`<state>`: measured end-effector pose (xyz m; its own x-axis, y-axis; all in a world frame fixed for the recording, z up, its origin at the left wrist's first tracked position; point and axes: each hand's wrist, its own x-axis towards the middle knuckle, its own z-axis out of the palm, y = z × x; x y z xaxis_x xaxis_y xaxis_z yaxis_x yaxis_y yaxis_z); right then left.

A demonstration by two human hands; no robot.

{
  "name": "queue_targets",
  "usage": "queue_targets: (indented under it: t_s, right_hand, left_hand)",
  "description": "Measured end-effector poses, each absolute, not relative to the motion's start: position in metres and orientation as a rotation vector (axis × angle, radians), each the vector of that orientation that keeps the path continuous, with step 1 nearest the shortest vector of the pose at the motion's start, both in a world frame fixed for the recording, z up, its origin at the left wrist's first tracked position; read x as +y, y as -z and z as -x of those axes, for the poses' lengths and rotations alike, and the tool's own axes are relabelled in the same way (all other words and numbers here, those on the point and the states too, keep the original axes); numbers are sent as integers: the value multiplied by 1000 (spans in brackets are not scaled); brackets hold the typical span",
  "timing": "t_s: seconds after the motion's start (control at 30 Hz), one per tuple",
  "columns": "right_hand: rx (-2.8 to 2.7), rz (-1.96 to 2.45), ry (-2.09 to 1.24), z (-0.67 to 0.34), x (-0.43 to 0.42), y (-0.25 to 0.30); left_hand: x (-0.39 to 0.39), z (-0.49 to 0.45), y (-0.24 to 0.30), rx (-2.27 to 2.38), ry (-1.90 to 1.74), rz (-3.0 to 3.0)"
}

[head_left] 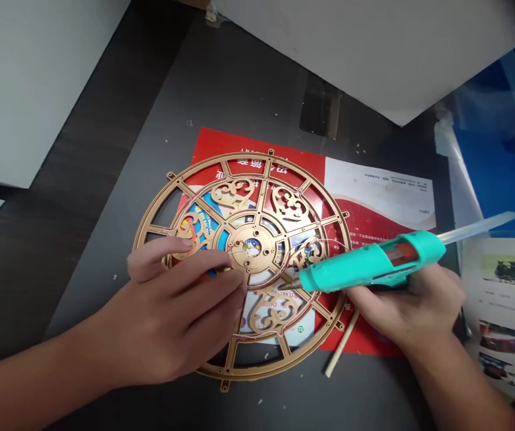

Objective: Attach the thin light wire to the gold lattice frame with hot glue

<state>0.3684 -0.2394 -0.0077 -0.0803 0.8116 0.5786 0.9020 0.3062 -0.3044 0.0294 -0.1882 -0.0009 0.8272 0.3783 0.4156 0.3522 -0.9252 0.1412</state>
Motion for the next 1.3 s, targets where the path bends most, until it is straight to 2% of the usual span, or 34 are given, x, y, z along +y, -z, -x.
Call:
queue_targets:
  t_s: [0.33,0.7,0.93,1.3]
  right_hand:
    - [-1760,1594,155,-365,-231,10]
    - [-1734,1630,122,-366,-232,10]
    - [-1732,1655,161,-366,-231,11]
    - [-1766,1650,171,-367,-228,11]
  left_hand:
    - [-188,-31,-2,511,-583,-2913]
    - [-189,-36,2,567,-717,-2868]
    - [-190,-32,1,549,-589,-2887]
    - [-191,-46,-8,662,-628,-2679]
